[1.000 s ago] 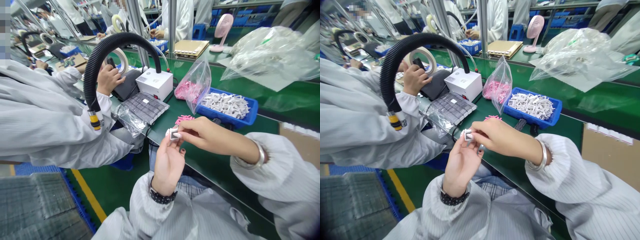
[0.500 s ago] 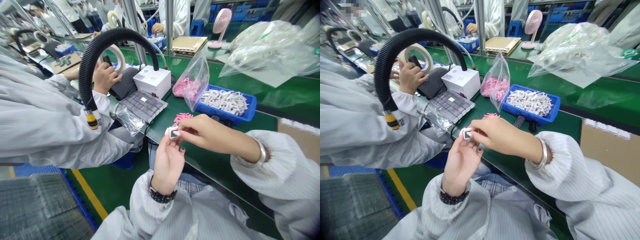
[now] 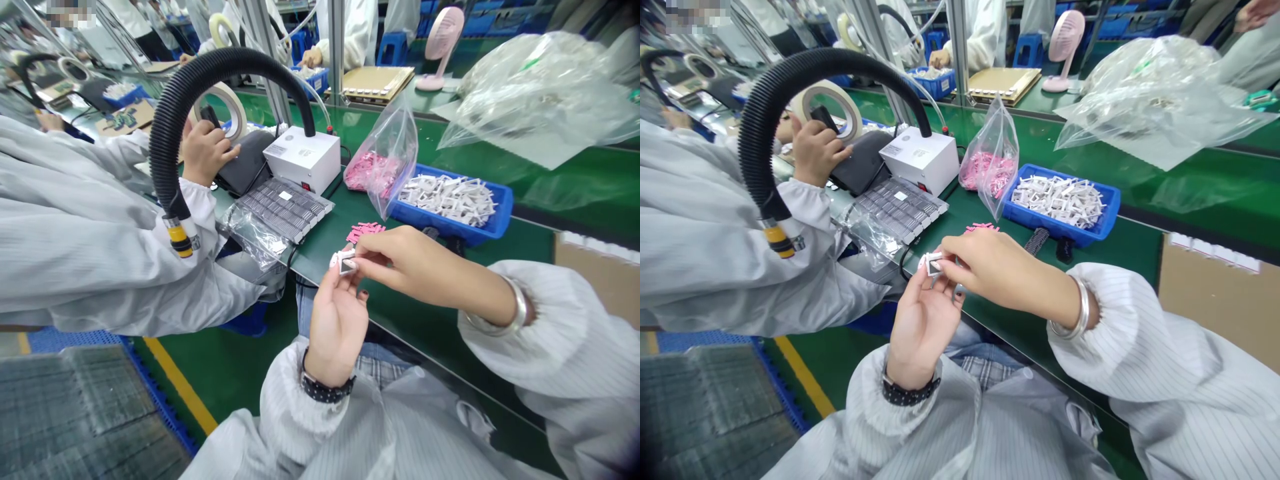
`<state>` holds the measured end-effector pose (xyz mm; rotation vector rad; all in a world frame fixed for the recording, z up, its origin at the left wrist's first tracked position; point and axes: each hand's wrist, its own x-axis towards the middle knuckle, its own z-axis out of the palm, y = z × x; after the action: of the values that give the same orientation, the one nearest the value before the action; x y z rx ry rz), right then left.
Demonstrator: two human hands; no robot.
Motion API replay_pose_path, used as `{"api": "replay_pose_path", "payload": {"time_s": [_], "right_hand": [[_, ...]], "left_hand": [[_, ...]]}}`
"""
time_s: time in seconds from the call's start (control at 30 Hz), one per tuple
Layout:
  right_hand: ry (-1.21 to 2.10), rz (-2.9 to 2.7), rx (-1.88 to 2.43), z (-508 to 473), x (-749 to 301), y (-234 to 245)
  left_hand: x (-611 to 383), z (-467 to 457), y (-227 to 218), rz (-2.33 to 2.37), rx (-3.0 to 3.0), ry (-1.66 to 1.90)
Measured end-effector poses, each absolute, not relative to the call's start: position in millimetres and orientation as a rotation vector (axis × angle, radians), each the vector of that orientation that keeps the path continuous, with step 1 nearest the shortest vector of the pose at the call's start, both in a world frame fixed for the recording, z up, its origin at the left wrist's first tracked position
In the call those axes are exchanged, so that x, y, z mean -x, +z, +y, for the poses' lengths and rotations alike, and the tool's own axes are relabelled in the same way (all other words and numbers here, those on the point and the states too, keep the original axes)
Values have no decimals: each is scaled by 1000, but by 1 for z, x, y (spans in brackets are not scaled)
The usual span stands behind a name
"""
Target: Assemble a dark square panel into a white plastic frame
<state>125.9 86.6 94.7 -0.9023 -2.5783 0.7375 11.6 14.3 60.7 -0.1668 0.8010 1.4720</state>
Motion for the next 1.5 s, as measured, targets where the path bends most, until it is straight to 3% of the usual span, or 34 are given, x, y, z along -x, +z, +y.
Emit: {"api": "replay_pose_path", "payload": {"time_s": [0.6,1.1,1.5], "right_hand": [[572,-2307,1027,89,-129,91],[1371,-1900,741,81,-121,76],[1366,-1835,797,69,-122,82]], "left_hand": [[-12,13,61,784,107,1461],[-15,5,69,797,34,1376],[-16,3,63,746,-104,1434]]}}
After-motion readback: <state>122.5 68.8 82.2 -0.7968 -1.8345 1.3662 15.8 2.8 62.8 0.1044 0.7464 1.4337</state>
